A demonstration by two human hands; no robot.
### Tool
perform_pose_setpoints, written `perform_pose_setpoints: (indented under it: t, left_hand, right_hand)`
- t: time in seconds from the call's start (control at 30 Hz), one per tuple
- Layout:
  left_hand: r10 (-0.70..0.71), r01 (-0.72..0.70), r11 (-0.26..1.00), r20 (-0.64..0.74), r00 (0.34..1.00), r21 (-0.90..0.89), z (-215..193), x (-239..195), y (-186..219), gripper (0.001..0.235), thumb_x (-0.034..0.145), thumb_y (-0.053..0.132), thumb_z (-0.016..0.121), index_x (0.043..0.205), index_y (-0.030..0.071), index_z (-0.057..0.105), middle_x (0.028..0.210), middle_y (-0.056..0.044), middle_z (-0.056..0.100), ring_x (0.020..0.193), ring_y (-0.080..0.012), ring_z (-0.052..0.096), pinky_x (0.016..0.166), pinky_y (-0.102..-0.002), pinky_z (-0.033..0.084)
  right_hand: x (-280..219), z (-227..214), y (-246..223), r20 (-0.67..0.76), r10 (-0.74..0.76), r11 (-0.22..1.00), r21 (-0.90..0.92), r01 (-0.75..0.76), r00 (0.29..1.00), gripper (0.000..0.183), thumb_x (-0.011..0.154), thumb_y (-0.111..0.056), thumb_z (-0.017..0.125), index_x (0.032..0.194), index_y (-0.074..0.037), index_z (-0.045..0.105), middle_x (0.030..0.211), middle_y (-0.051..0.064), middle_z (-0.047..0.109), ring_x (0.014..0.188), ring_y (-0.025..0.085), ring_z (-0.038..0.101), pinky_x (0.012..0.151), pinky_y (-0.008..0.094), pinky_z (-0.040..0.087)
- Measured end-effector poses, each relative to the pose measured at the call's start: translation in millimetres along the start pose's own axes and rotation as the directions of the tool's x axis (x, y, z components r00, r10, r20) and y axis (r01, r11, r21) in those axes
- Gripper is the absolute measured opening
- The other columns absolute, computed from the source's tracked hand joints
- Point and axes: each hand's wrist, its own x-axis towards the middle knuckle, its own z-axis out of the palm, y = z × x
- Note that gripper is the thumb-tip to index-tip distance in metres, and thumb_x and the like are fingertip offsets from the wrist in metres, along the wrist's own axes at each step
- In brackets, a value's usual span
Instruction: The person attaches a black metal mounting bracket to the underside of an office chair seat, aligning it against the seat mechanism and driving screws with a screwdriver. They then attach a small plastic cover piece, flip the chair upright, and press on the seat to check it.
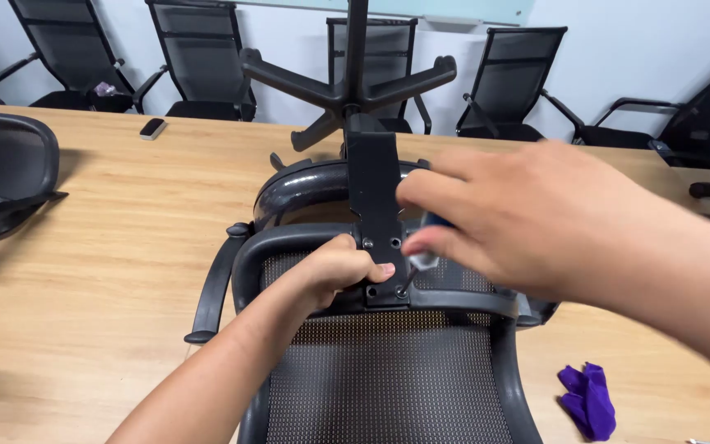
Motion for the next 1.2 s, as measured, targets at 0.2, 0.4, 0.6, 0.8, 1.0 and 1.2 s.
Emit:
perform_pose_setpoints:
  t: [0.2, 0.4, 0.6, 0.8, 1.0, 1.2]
  left_hand:
    - [0.138, -0.134, 0.990, 0.093, 0.986, -0.050, -2.1, 12.5, -9.2, 0.029, 0.083, 0.007, 0.072, 0.111, -0.001, 0.074, 0.098, -0.014, 0.077, 0.085, -0.0227, 0.074, 0.074, -0.036, 0.059]
    - [0.051, -0.051, 0.999, 0.039, 0.998, -0.008, -3.1, 11.3, -5.8, 0.025, 0.084, 0.009, 0.076, 0.105, -0.005, 0.072, 0.091, -0.017, 0.075, 0.076, -0.0235, 0.072, 0.066, -0.038, 0.057]
    - [0.018, -0.019, 0.998, 0.003, 1.000, 0.055, -3.7, 14.0, -6.8, 0.028, 0.084, 0.012, 0.080, 0.102, -0.008, 0.071, 0.088, -0.018, 0.073, 0.070, -0.0228, 0.068, 0.058, -0.038, 0.052]
    - [0.028, -0.023, 0.997, 0.073, 0.997, -0.077, -3.3, 9.4, -6.0, 0.021, 0.085, 0.006, 0.075, 0.104, -0.002, 0.071, 0.091, -0.014, 0.075, 0.075, -0.0220, 0.072, 0.064, -0.036, 0.057]
    - [0.094, -0.087, 0.993, 0.090, 0.992, -0.075, -6.8, 27.8, -20.2, 0.021, 0.084, 0.004, 0.073, 0.104, -0.001, 0.073, 0.091, -0.012, 0.076, 0.076, -0.0198, 0.072, 0.067, -0.035, 0.058]
    - [0.068, -0.063, 0.996, 0.082, 0.994, -0.067, -4.6, 16.3, -10.0, 0.021, 0.086, 0.005, 0.075, 0.104, -0.003, 0.072, 0.089, -0.012, 0.075, 0.075, -0.0212, 0.072, 0.067, -0.037, 0.058]
  right_hand:
    - [-2.2, -9.5, -10.0, -0.225, -0.321, 0.925, 0.136, 0.355, 0.920, 0.031, 0.096, -0.022, 0.059, 0.123, -0.007, 0.057, 0.127, 0.015, 0.064, 0.112, 0.036, 0.064, 0.090, 0.045, 0.051]
    - [-8.3, 8.8, 10.7, -0.203, -0.215, 0.976, -0.006, 0.218, 0.955, 0.038, 0.100, -0.038, 0.057, 0.123, -0.008, 0.056, 0.139, 0.017, 0.055, 0.118, 0.035, 0.060, 0.088, 0.044, 0.049]
    - [8.9, -23.2, -32.6, 0.321, 0.468, 0.859, -0.387, -0.337, 0.823, 0.053, 0.103, -0.057, 0.047, 0.130, -0.011, 0.048, 0.126, 0.007, 0.060, 0.115, 0.030, 0.063, 0.097, 0.041, 0.052]
    - [3.8, -14.8, -22.0, 0.111, 0.052, 0.995, 0.082, -0.062, 0.992, 0.037, 0.089, -0.029, 0.061, 0.125, -0.019, 0.061, 0.119, 0.004, 0.063, 0.099, 0.029, 0.066, 0.082, 0.045, 0.051]
    - [-3.8, -8.9, -6.1, 0.067, 0.026, 0.986, 0.162, -0.036, 0.997, 0.039, 0.083, -0.028, 0.076, 0.119, -0.018, 0.063, 0.128, 0.001, 0.058, 0.108, 0.026, 0.065, 0.085, 0.043, 0.052]
    - [-1.2, -2.4, -3.8, -0.015, -0.017, 0.964, 0.265, 0.020, 1.000, 0.028, 0.084, -0.019, 0.072, 0.110, -0.012, 0.064, 0.118, 0.003, 0.062, 0.110, 0.027, 0.063, 0.087, 0.040, 0.051]
